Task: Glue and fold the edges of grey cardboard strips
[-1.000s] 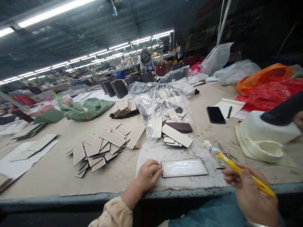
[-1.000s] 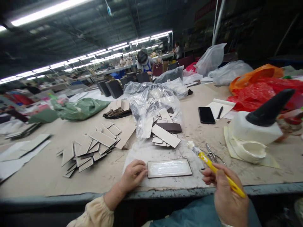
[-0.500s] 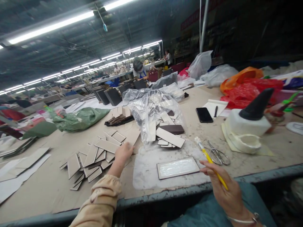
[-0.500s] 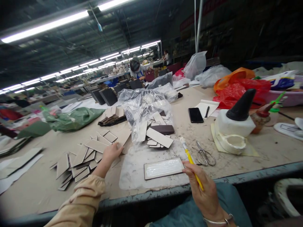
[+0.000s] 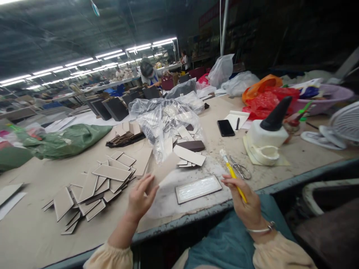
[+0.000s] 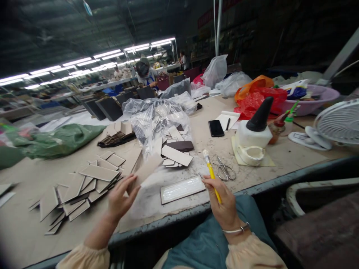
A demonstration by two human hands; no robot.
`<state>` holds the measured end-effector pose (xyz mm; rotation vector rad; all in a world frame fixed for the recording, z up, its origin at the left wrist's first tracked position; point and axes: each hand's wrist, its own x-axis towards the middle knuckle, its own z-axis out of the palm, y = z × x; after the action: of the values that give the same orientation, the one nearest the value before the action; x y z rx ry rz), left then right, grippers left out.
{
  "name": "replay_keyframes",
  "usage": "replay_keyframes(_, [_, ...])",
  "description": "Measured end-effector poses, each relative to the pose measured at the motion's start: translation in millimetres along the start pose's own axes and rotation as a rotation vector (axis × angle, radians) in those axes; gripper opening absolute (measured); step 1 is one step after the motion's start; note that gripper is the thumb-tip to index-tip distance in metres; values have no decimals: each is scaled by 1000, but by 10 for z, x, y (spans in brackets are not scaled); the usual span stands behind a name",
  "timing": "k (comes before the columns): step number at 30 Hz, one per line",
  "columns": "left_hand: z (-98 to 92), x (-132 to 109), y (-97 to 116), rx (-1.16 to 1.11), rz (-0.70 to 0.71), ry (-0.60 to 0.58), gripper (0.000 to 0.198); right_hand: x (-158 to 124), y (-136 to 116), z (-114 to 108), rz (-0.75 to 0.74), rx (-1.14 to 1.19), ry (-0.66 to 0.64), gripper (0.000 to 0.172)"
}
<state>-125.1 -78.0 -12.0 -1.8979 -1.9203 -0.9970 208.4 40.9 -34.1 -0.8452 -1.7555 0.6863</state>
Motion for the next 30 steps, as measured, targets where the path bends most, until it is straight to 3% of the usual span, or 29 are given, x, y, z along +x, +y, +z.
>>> replay_keyframes(4, [258, -182, 551, -239, 169, -222, 37, -20, -7, 27, 73, 86, -42, 15])
replay_keyframes(8, [475, -176, 763, -326, 250, -278, 32, -16, -44, 26, 138, -26, -48, 18])
replay_keyframes(12, [539, -116, 744, -367, 250, -293, 32, 35, -86, 30, 187, -69, 42, 20])
replay_keyframes(17, [515, -76, 654, -384, 249, -282, 45, 76, -36, 40, 218, -156, 41, 21])
replay_keyframes(22, [448, -150, 433, -339, 86, -167, 28, 110, 62, 19, 286, -179, 155, 26])
replay_keyframes(30, [433, -314, 291, -365, 178, -382, 29, 142, 176, 67, 356, -203, 63, 26])
